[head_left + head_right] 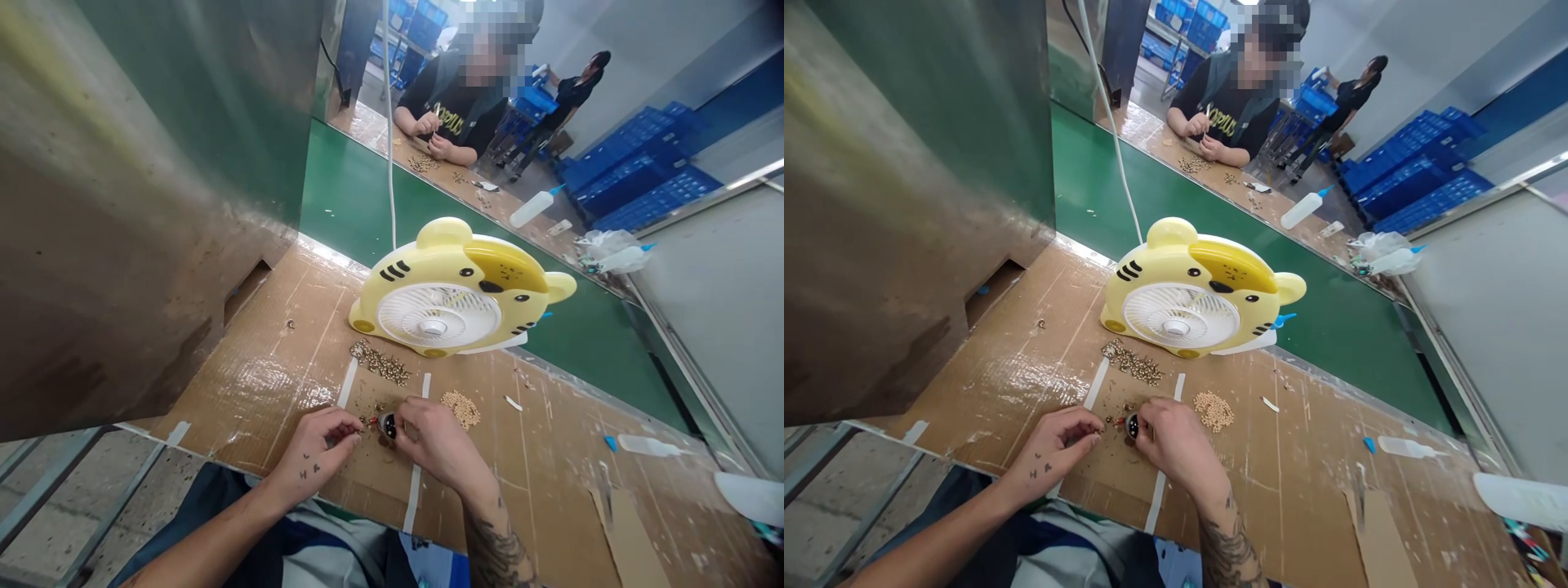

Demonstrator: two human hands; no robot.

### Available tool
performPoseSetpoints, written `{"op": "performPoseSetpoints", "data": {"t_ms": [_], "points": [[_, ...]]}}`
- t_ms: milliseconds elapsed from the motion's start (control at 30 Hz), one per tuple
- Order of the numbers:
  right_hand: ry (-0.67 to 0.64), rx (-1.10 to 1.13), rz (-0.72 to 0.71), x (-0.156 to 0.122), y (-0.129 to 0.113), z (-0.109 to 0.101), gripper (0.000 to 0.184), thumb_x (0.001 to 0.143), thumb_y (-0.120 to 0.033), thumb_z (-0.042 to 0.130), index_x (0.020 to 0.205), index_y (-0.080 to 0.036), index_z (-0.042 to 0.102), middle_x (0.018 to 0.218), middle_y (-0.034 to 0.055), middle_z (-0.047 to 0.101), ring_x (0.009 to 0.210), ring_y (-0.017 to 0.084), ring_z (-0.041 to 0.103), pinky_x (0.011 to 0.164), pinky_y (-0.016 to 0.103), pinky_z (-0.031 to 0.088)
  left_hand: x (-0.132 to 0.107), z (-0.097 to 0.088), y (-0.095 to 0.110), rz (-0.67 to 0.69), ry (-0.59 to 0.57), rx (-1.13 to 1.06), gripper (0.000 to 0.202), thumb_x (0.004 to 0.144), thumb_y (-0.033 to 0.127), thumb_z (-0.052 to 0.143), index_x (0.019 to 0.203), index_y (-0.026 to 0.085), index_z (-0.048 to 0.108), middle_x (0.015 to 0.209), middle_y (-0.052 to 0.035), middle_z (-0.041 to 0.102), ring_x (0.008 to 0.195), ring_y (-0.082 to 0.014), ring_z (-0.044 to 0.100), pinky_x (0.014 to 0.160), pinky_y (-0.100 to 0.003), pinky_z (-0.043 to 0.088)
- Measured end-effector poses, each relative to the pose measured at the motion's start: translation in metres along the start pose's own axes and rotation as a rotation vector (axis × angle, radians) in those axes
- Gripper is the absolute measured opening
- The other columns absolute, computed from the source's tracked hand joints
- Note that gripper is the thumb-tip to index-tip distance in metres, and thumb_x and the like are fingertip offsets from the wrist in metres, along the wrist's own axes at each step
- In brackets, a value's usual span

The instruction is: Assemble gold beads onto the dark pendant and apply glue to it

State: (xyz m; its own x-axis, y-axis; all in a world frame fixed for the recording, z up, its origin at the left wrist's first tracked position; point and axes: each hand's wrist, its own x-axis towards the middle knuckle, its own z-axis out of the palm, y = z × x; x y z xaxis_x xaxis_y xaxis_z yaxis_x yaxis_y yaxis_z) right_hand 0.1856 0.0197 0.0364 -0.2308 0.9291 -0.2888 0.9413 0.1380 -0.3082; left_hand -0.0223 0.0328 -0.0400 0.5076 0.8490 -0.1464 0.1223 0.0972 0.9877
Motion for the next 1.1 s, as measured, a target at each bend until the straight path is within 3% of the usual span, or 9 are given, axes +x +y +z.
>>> {"op": "performPoseSetpoints", "data": {"t_ms": [500,667,800,967,1100], "points": [[0.036,-0.028,-0.029,0.001,0.001,0.005,0.014,0.078,-0.008,0.053,0.070,-0.019,0.055,0.071,0.0004,0.058,0.069,0.015,0.056,0.062,0.023,0.035,-0.001,0.000,0.002,0.009,0.011,-0.011,0.016,0.081,0.020,0.056,0.086,0.019,0.071,0.080,-0.0032,0.066,0.074,-0.0142,0.060,0.068,-0.023,0.045],[0.072,0.032,-0.036,-0.002,0.004,0.008,0.014,0.078,-0.007,0.054,0.071,-0.019,0.054,0.071,-0.0002,0.056,0.069,0.015,0.054,0.062,0.023,0.034,0.000,0.004,0.001,-0.162,0.003,-0.266,0.011,0.077,0.023,0.064,0.083,0.016,0.070,0.079,-0.0040,0.068,0.075,-0.0143,0.060,0.071,-0.024,0.045],[0.184,0.211,-0.065,-0.009,0.006,0.006,0.014,0.078,-0.007,0.053,0.070,-0.018,0.056,0.067,-0.0016,0.053,0.064,0.013,0.050,0.060,0.023,0.032,0.003,0.010,0.009,-0.260,0.003,-0.553,0.011,0.069,0.021,0.072,0.078,0.014,0.069,0.069,-0.0010,0.064,0.065,-0.0103,0.055,0.065,-0.021,0.042],[0.370,0.422,-0.096,-0.020,0.002,0.006,0.011,0.077,-0.015,0.056,0.067,-0.018,0.059,0.056,-0.0051,0.038,0.051,0.011,0.038,0.052,0.023,0.027,0.007,0.021,0.022,-0.315,-0.005,-0.754,0.015,0.064,0.019,0.077,0.076,0.013,0.070,0.068,-0.0015,0.065,0.064,-0.0090,0.055,0.064,-0.020,0.041],[0.427,0.500,-0.122,-0.026,-0.005,0.008,0.014,0.077,-0.019,0.058,0.064,-0.018,0.060,0.055,-0.0054,0.036,0.050,0.010,0.037,0.051,0.024,0.026,0.006,0.029,0.028,-0.308,-0.045,-0.803,0.019,0.063,0.021,0.080,0.077,0.012,0.071,0.067,-0.0033,0.066,0.062,-0.0106,0.058,0.063,-0.023,0.044]]}}
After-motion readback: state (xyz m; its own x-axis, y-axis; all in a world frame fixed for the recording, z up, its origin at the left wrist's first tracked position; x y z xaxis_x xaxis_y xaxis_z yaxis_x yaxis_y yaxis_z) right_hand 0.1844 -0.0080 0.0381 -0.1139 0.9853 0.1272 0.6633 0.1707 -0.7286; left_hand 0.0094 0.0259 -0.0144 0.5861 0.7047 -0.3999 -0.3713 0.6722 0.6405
